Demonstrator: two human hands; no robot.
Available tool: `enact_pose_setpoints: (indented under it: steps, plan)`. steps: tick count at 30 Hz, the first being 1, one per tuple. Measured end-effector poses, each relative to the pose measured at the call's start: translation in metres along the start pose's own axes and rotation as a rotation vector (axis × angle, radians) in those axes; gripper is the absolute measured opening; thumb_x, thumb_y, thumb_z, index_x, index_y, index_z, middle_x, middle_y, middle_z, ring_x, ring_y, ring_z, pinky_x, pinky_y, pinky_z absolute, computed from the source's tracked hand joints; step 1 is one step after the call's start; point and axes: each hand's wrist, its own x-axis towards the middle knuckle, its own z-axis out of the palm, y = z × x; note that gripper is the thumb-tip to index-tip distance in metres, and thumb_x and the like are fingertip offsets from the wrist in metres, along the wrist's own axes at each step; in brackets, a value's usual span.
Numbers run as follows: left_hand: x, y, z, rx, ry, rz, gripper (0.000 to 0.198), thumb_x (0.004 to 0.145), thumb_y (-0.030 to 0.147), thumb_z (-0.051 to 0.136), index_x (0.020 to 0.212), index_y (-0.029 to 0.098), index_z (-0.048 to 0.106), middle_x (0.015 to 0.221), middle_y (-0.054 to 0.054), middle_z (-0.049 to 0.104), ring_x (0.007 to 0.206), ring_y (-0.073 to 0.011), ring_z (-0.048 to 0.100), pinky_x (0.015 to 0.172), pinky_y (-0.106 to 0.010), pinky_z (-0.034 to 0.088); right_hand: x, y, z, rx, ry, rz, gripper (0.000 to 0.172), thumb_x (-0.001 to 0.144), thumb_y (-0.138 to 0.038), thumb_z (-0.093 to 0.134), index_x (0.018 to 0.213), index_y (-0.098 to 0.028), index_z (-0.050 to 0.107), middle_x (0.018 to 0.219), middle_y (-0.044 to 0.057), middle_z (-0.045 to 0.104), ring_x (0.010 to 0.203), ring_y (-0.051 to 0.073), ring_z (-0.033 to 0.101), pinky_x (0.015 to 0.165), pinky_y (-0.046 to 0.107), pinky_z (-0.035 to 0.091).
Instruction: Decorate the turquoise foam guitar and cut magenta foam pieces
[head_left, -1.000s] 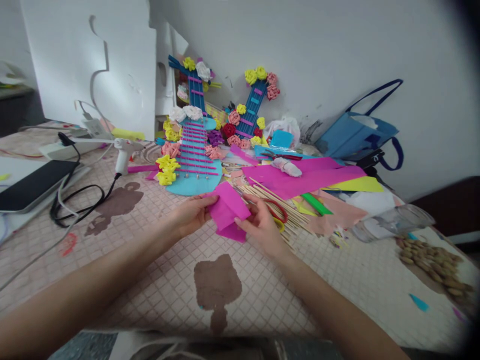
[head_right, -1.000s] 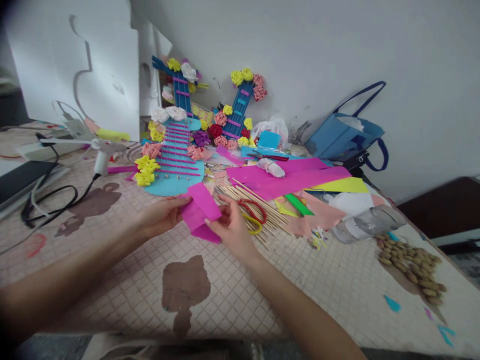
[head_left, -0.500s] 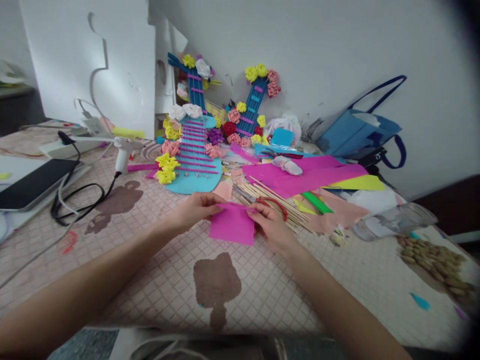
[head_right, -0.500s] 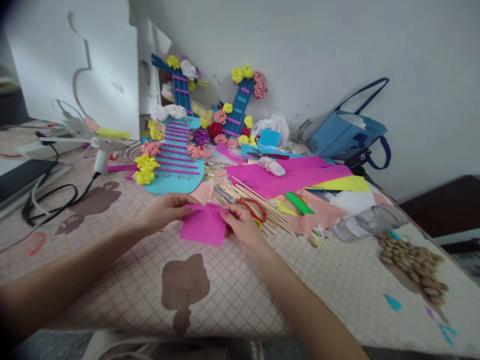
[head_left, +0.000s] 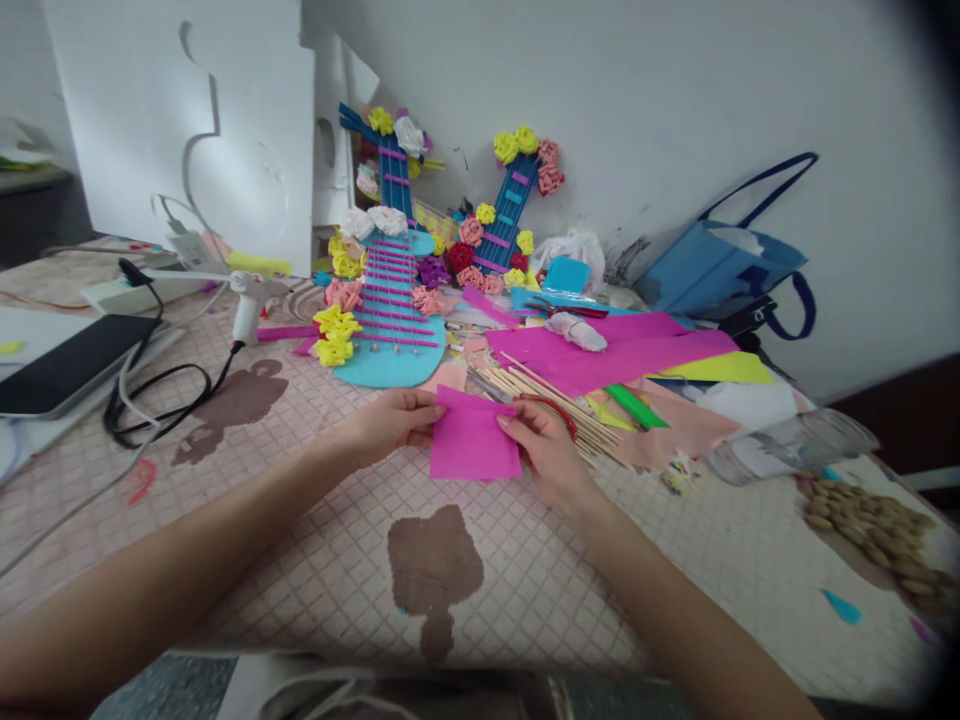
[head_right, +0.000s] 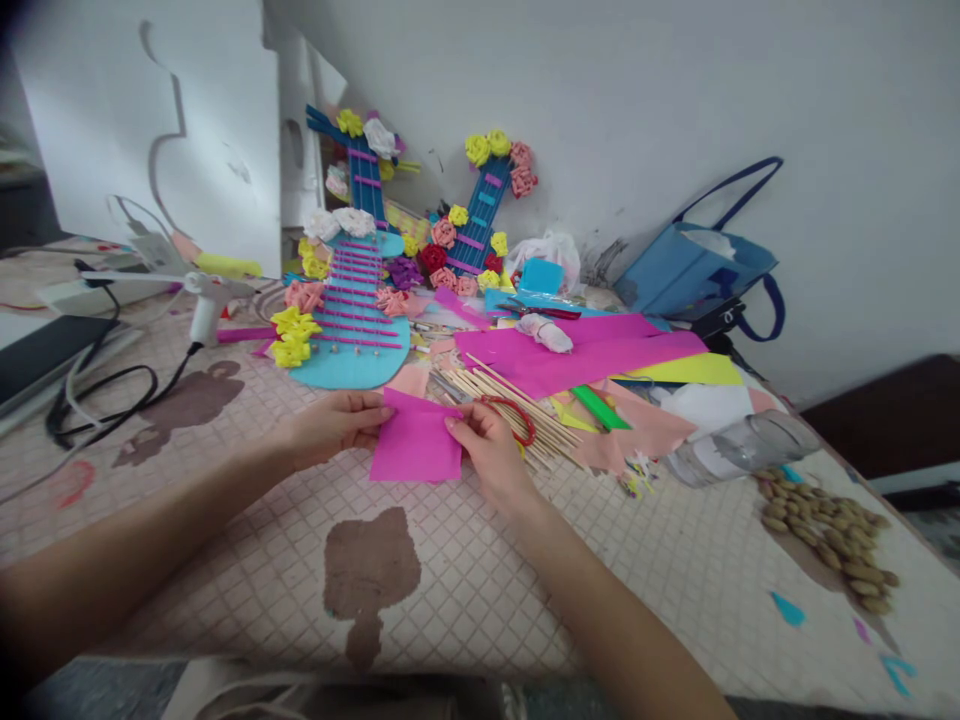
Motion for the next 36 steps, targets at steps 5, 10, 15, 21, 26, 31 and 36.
enact_pose_setpoints:
  steps: [5, 10, 15, 21, 26, 31, 36]
  plan:
    - [0.0013, -0.0019, -0.0007, -0.031, 0.015, 0.028, 0.022, 0.072, 0.025, 0.074, 0.087, 0.012, 0.066, 0.080, -0.005, 0.068, 0.069, -0.0115, 0.063, 0.068, -0.026, 0.053, -0.0001, 0.0012, 0.0016, -0.007, 0.011, -0.073, 0.022, 0.068, -0.034, 0.070, 0.084, -0.022, 0.060, 0.081, 0.000, 0.060, 0.073, 0.014, 0.052, 0.065, 0.026, 0.042]
    - [0.0011, -0.0018, 0.0016, -0.062, 0.019, 0.052, 0.017, 0.071, 0.022, 0.074, 0.080, 0.013, 0.064, 0.072, -0.002, 0.065, 0.064, -0.0098, 0.061, 0.064, -0.024, 0.053, 0.0003, 0.0039, 0.0014, -0.052, 0.043, -0.131, 0.016, 0.072, -0.031, 0.067, 0.083, -0.022, 0.059, 0.078, -0.001, 0.055, 0.070, 0.013, 0.050, 0.062, 0.024, 0.039]
    - [-0.0003, -0.0007, 0.0041, -0.019, 0.035, 0.096, 0.014, 0.075, 0.023, 0.070, 0.083, 0.013, 0.063, 0.070, -0.002, 0.064, 0.063, -0.0099, 0.061, 0.064, -0.024, 0.052, -0.0002, 0.0038, 0.0030, -0.090, 0.071, -0.202, 0.014, 0.074, -0.029, 0.064, 0.086, -0.023, 0.060, 0.078, -0.002, 0.057, 0.071, 0.014, 0.050, 0.063, 0.025, 0.038]
    - [0.0000, -0.0023, 0.0039, -0.041, 0.034, 0.107, 0.016, 0.074, 0.022, 0.070, 0.085, 0.014, 0.064, 0.073, -0.002, 0.065, 0.063, -0.0099, 0.060, 0.065, -0.025, 0.051, -0.0002, 0.0039, 0.0036, -0.084, 0.088, -0.194, 0.010, 0.073, -0.026, 0.061, 0.083, -0.025, 0.061, 0.074, -0.003, 0.054, 0.064, 0.014, 0.046, 0.057, 0.025, 0.034]
    - [-0.0007, -0.0011, 0.0060, -0.052, 0.034, 0.133, 0.017, 0.072, 0.021, 0.071, 0.086, 0.013, 0.067, 0.079, -0.003, 0.066, 0.067, -0.0106, 0.060, 0.067, -0.026, 0.051, 0.0014, 0.0058, 0.0019, -0.013, 0.090, -0.173, 0.011, 0.071, -0.024, 0.062, 0.082, -0.023, 0.063, 0.076, -0.002, 0.056, 0.067, 0.013, 0.047, 0.057, 0.024, 0.035]
    - [-0.0006, 0.0021, 0.0075, -0.041, 0.038, 0.151, 0.013, 0.071, 0.017, 0.065, 0.083, 0.012, 0.069, 0.081, -0.005, 0.068, 0.067, -0.0116, 0.061, 0.068, -0.026, 0.050, 0.0006, 0.0046, 0.0018, -0.016, 0.075, -0.190, 0.010, 0.073, -0.025, 0.060, 0.082, -0.024, 0.063, 0.074, -0.003, 0.056, 0.062, 0.012, 0.047, 0.055, 0.024, 0.034]
    - [-0.0006, 0.0042, 0.0076, -0.029, 0.035, 0.163, 0.023, 0.075, 0.033, 0.061, 0.079, 0.011, 0.069, 0.074, -0.007, 0.068, 0.069, -0.0157, 0.063, 0.066, -0.028, 0.050, -0.0008, 0.0030, 0.0024, -0.144, 0.117, -0.288, 0.021, 0.082, -0.040, 0.054, 0.078, -0.023, 0.064, 0.076, 0.001, 0.060, 0.070, 0.016, 0.053, 0.060, 0.027, 0.039]
